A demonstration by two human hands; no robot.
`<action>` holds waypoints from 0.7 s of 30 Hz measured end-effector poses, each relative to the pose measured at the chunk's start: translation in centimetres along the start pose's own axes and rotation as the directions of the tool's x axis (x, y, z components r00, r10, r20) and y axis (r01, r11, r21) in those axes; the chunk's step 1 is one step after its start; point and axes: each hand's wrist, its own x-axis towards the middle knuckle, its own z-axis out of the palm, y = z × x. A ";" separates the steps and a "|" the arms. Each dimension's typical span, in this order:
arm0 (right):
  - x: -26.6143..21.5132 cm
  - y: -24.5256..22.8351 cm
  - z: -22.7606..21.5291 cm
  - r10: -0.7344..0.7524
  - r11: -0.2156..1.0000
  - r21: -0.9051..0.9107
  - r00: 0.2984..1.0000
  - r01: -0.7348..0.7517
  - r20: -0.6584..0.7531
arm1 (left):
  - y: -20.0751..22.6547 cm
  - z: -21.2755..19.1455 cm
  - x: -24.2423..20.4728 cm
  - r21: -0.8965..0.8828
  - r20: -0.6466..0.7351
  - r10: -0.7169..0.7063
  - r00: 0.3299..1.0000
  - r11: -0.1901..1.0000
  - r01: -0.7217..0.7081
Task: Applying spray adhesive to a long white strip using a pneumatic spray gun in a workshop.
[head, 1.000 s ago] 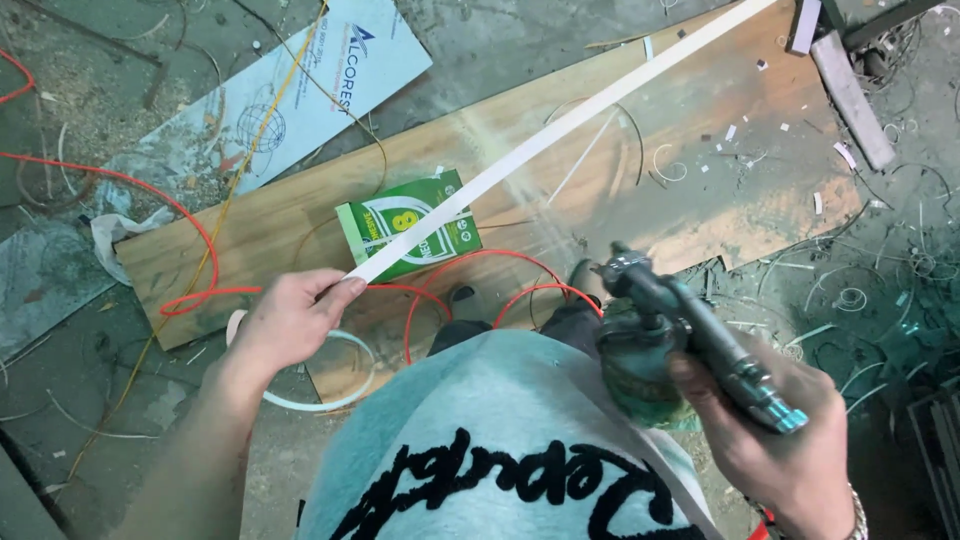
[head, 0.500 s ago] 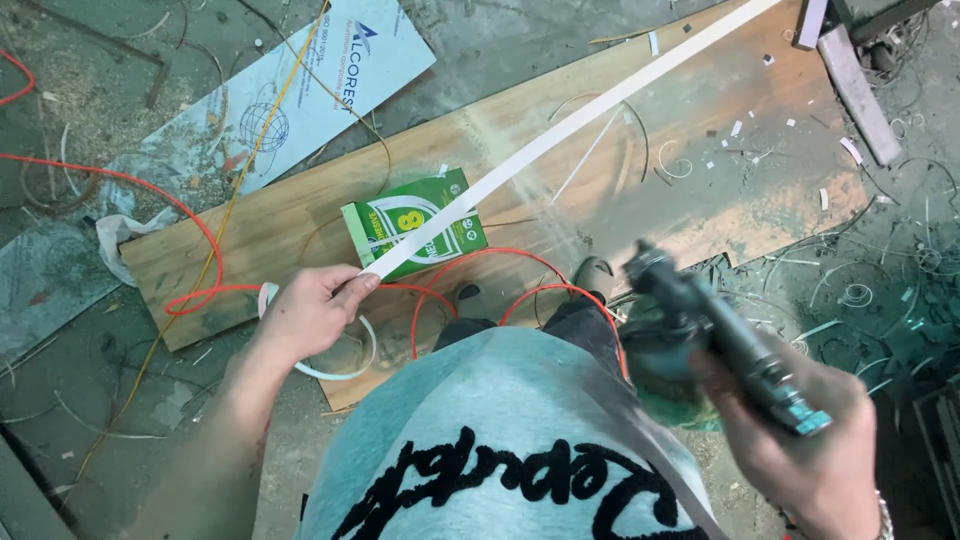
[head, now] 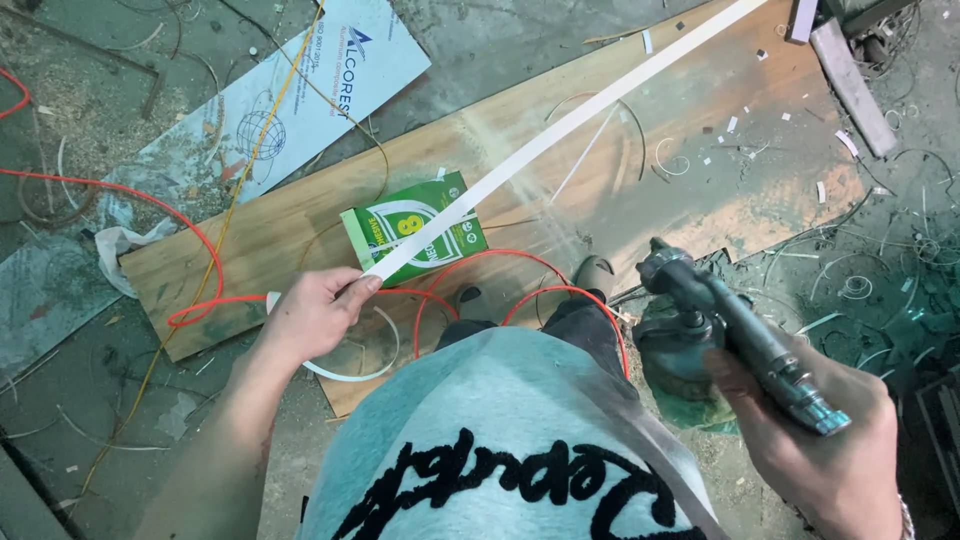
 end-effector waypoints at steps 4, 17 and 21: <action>-0.5 0.6 0.5 -0.091 0.995 -0.040 0.995 0.092 0.041 | -0.6 0.2 0.7 0.015 -0.006 0.042 0.999 0.999 -0.042; -0.4 2.5 -0.6 0.184 0.982 0.030 0.982 -0.185 0.029 | -1.2 -2.7 -3.2 -0.176 0.078 0.156 0.985 0.974 -0.141; 0.4 2.5 -1.4 0.172 0.983 -0.067 0.985 -0.171 0.017 | -1.5 -5.7 -9.2 -0.075 0.051 0.185 0.981 0.981 -0.181</action>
